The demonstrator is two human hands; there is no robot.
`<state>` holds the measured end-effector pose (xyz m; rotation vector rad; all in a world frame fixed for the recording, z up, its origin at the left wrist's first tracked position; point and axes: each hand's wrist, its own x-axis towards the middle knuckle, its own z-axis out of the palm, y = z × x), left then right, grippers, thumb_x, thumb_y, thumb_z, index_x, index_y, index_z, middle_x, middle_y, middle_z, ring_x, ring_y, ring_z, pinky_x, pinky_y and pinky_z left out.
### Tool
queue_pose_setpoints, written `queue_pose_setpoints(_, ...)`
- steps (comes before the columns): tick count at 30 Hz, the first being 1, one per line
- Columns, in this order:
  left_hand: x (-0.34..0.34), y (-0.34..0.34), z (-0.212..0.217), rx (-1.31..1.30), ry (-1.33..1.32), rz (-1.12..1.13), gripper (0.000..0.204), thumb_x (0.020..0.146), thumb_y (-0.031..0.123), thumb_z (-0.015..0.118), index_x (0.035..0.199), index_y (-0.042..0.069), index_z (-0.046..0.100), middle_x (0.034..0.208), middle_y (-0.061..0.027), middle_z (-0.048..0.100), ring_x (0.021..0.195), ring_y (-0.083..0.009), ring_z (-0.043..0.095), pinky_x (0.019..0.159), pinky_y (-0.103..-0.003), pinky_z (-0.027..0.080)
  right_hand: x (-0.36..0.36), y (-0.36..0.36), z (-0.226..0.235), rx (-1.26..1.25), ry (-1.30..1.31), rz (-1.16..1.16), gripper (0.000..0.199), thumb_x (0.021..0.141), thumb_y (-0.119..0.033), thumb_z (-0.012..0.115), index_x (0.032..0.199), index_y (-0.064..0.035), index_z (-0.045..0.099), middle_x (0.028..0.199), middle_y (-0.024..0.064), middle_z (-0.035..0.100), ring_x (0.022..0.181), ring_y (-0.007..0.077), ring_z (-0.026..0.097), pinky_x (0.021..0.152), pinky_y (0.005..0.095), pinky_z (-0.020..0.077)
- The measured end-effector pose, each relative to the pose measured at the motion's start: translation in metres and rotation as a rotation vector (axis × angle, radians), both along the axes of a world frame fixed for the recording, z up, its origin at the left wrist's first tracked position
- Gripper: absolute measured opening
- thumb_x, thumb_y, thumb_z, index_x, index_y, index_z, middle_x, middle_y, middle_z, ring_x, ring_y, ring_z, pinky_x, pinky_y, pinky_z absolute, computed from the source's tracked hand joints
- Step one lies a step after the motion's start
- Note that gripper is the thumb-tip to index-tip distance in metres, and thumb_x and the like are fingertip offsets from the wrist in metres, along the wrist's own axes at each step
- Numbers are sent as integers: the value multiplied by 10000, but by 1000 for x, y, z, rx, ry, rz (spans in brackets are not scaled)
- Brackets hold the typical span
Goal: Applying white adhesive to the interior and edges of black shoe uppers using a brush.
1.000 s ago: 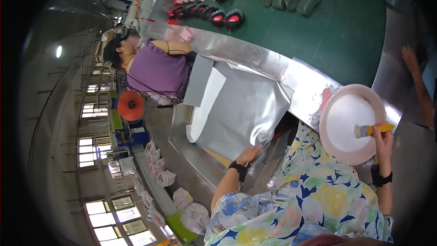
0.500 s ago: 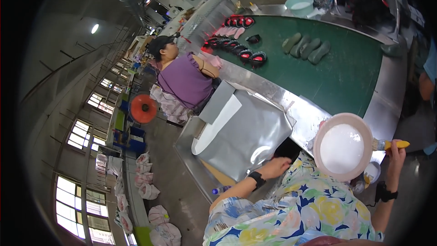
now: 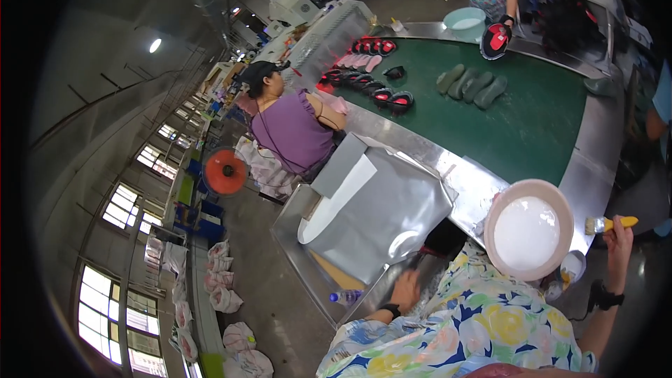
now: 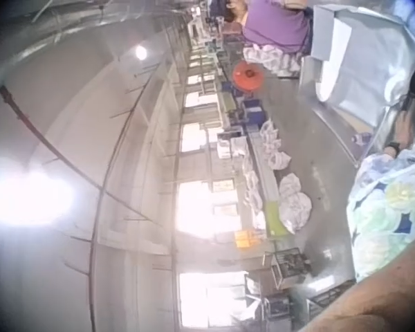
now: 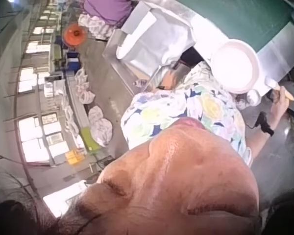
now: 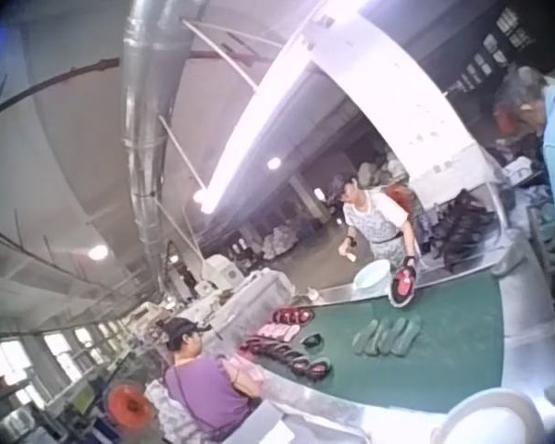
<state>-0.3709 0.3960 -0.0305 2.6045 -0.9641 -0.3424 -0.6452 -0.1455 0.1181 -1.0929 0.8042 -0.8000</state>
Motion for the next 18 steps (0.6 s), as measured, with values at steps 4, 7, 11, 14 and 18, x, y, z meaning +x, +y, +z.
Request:
queue_pose_setpoints(4,45,-55,70,45,-429,136,558,786,180,676,1304,81,495,1357,-187,448,1259,-356,431,1003,-511,356,10,15,-5,72,18,99,186,963,-247,606,1027,-82,552,816,-45,537,702,27,523,630,180,441)
queue_pose_setpoints(7,82,-38,53,259,-271,164,408,824,265,654,1178,74,588,1224,-206,580,1170,-345,540,932,-490,432,27,36,6,42,47,122,201,957,-260,614,1021,-81,549,840,-24,565,711,34,529,633,190,439)
queue_pose_setpoints(11,92,-41,45,419,-84,138,362,899,396,541,1003,82,687,883,-176,701,827,-348,680,735,-470,536,17,49,10,-13,96,144,209,957,-271,612,1021,-80,556,839,-10,580,704,39,530,633,194,435)
queue_pose_setpoints(14,89,-43,42,502,-144,148,306,898,346,534,916,81,685,873,-163,704,801,-350,682,710,-472,536,22,58,25,48,83,7,211,971,-293,596,986,-87,548,797,-29,565,665,22,519,614,171,422)
queue_pose_setpoints(18,86,-43,38,457,-192,170,272,894,309,525,870,86,679,833,-155,702,760,-350,682,678,-474,537,9,41,25,91,-33,56,210,984,-301,575,921,-104,536,719,-58,518,618,6,483,582,174,407)
